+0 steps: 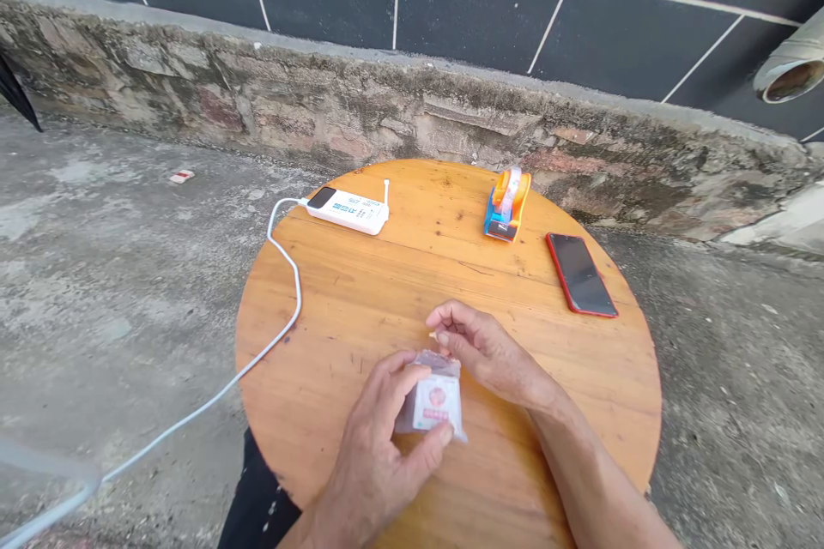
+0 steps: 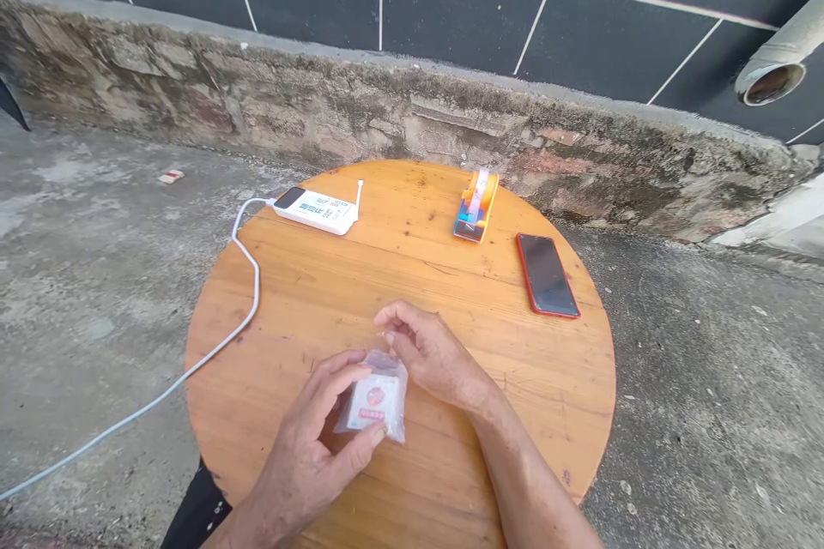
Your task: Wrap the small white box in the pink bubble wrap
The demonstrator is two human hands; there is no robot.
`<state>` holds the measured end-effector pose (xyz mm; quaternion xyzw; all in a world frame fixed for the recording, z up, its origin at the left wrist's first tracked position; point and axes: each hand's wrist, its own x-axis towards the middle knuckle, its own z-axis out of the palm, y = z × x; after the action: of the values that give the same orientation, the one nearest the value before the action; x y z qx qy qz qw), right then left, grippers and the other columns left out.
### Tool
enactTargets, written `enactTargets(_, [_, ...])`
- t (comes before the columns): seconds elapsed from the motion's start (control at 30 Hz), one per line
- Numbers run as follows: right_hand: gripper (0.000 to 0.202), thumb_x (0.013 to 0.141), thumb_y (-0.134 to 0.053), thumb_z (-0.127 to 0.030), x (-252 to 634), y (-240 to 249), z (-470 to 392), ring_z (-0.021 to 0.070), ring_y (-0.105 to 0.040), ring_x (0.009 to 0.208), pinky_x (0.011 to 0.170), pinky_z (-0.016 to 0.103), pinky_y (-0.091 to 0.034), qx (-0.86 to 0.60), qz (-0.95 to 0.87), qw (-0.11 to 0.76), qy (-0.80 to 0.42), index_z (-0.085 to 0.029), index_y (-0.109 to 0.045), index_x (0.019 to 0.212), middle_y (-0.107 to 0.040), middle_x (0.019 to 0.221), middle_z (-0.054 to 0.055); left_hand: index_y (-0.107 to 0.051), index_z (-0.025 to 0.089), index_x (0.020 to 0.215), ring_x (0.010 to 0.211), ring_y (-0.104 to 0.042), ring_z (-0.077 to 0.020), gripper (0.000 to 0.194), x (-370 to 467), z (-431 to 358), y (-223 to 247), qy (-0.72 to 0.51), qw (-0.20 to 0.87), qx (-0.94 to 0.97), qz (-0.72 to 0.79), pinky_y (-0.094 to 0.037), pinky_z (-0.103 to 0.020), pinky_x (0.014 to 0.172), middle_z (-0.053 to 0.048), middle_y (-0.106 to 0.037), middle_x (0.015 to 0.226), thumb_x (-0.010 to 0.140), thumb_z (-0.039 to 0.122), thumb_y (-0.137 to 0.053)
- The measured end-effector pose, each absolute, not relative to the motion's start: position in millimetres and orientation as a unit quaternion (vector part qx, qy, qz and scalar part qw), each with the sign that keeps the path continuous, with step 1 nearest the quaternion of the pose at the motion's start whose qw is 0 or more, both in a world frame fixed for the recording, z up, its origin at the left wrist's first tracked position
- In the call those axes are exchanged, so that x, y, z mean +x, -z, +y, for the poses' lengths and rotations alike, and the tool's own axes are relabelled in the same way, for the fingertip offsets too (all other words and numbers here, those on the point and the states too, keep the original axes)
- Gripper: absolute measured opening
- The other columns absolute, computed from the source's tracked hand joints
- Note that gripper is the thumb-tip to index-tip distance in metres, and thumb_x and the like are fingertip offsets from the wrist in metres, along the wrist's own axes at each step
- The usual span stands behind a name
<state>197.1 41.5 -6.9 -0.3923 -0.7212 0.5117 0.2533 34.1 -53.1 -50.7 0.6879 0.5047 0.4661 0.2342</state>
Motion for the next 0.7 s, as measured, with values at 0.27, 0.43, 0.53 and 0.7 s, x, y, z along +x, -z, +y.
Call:
enactTargets(0.27, [0.014, 0.089, -0.047, -0.016, 200, -2, 33, 0.0102, -0.054, 0.069, 0.064, 0.022, -0.044, -0.392, -0.756, 0.253, -0.459, -0.022, -0.055, 0.1, -0.057, 0.079, -0.003, -0.049, 0.023, 0.118, 0.113, -0.054, -0.025, 0.043, 33, -54, 52, -0.455, 0.239, 0.693, 0.506, -0.053, -0.039, 0.088, -0.011, -0.051, 0.124, 0.077, 0.016, -0.061])
enactTargets(0.43, [0.02, 0.089, -0.047, -0.011, 201, -12, 23, 0.0107, -0.056, 0.074, 0.066, 0.021, -0.043, -0.395, -0.796, 0.228, -0.399, -0.025, -0.056, 0.101, -0.061, 0.083, -0.003, -0.047, 0.023, 0.12, 0.116, -0.052, -0.0269, 0.044, 31, -55, 55, -0.448, 0.253, 0.692, 0.507, -0.051, -0.043, 0.091, -0.012, -0.05, 0.125, 0.079, 0.019, -0.062])
enactTargets(0.53, [0.021, 0.089, -0.046, -0.01, 201, -16, 19, 0.0108, -0.057, 0.075, 0.068, 0.022, -0.044, -0.386, -0.808, 0.223, -0.385, -0.025, -0.055, 0.102, -0.062, 0.085, -0.003, -0.046, 0.024, 0.121, 0.116, -0.051, -0.0268, 0.045, 31, -55, 55, -0.452, 0.27, 0.687, 0.501, -0.049, -0.044, 0.093, -0.011, -0.05, 0.125, 0.079, 0.02, -0.063])
enactTargets(0.7, [0.019, 0.09, -0.048, -0.011, 201, -21, 15, 0.0109, -0.059, 0.078, 0.071, 0.022, -0.044, -0.373, -0.825, 0.222, -0.361, -0.025, -0.054, 0.101, -0.063, 0.086, -0.003, -0.044, 0.024, 0.124, 0.115, -0.051, -0.0245, 0.049, 32, -54, 54, -0.47, 0.283, 0.683, 0.483, -0.047, -0.042, 0.095, -0.009, -0.052, 0.122, 0.08, 0.018, -0.063])
